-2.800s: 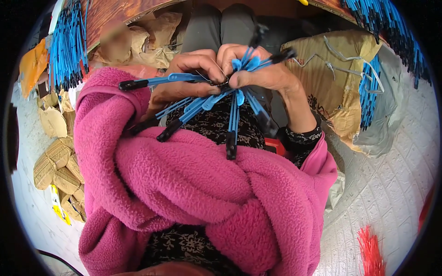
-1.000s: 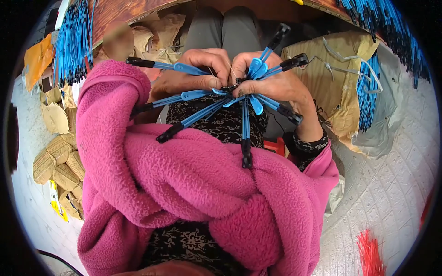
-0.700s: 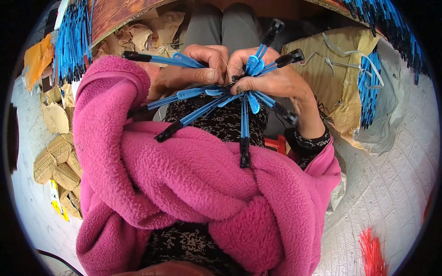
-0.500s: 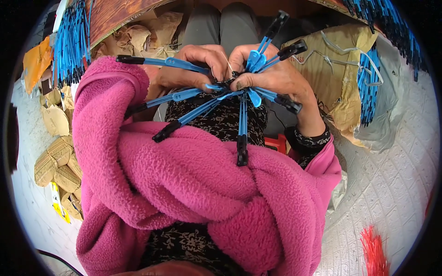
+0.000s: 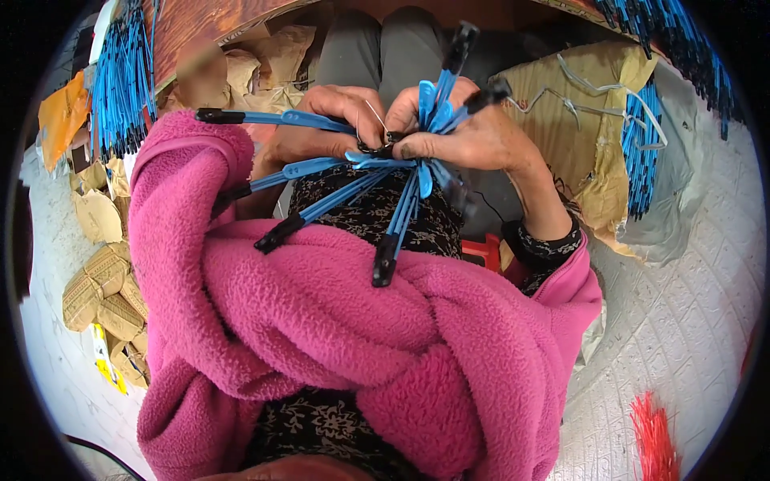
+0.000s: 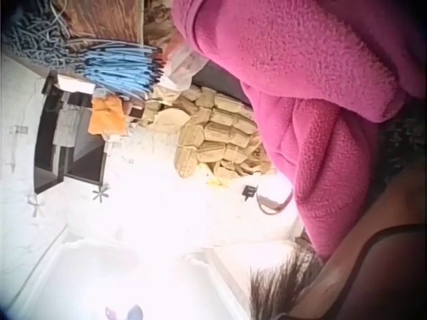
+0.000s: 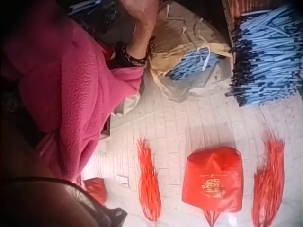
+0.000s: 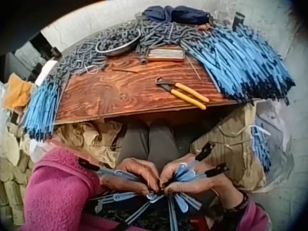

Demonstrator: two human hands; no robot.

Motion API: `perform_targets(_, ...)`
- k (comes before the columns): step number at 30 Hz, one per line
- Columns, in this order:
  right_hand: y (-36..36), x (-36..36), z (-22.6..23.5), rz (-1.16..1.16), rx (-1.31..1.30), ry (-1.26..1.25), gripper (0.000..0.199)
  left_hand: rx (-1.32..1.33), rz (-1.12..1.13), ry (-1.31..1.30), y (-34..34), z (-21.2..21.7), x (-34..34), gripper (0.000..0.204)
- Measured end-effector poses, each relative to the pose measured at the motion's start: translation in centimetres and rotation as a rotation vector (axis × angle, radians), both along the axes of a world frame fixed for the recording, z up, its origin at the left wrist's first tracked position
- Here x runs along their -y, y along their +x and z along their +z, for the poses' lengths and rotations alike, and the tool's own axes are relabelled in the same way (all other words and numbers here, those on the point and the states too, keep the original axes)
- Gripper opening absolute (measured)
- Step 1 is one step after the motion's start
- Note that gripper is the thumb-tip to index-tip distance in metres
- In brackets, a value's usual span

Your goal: Assembling blue plastic components onto a circular frame.

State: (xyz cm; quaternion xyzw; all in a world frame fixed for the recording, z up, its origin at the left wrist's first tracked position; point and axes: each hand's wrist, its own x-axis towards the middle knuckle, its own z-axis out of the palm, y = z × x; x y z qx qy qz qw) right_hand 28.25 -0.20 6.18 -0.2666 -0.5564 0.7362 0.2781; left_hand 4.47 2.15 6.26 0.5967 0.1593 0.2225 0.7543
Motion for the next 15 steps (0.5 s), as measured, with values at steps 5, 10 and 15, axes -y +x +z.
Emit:
perform_targets(5, 0.7, -1.1, 0.1, 0.104, 0.134, 0.331, 0.017, -0.018, -0.081, 0.012, 0.3, 0.1, -0.6, 0.018)
perform_targets(10, 0.6, -0.6, -0.6, 0.104, -0.025, 0.008, 0.030, -0.034, -0.133, 0.065, 0.4, 0.2, -0.7, 0.021)
perform_targets(15, 0.4, -0.3, -0.7, 0.067, -0.039, -0.092, 0.031, -0.025, -0.139, 0.133, 0.6, 0.2, -0.6, 0.023)
